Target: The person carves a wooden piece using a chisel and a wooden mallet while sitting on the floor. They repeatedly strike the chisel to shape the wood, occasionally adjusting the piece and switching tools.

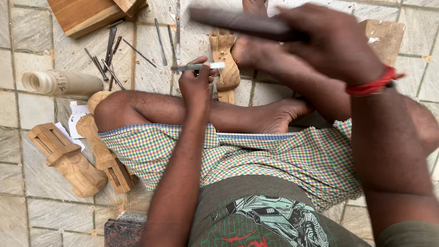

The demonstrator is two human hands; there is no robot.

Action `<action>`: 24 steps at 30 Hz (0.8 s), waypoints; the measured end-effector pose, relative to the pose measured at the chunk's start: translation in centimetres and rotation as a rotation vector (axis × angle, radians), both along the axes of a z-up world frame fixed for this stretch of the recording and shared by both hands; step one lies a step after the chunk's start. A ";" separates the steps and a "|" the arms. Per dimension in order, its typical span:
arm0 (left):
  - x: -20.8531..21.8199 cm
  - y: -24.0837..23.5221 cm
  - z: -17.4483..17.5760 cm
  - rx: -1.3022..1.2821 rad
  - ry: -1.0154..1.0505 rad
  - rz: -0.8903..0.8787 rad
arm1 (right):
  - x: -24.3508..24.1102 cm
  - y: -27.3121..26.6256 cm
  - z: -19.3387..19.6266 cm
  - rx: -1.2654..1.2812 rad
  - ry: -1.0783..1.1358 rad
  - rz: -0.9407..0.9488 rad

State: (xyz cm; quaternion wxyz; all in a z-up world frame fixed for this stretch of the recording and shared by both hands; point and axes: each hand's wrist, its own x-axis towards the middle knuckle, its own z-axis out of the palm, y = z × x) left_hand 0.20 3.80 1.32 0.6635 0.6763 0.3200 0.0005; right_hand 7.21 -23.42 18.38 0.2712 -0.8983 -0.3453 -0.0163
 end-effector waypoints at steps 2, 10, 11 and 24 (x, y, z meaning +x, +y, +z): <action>0.2 1.1 0.4 0.041 0.019 -0.110 | -0.5 -2.1 -1.5 0.217 0.098 -0.052; 2.7 3.1 -1.0 -0.166 -0.064 0.070 | -2.8 -9.2 -5.6 0.876 0.833 -0.660; 2.5 3.0 -1.1 -0.160 -0.043 0.048 | -2.4 -9.9 -6.4 0.848 0.849 -0.730; 1.9 4.6 5.7 1.204 -1.036 -1.289 | 0.9 -9.9 -17.4 0.956 1.116 -0.866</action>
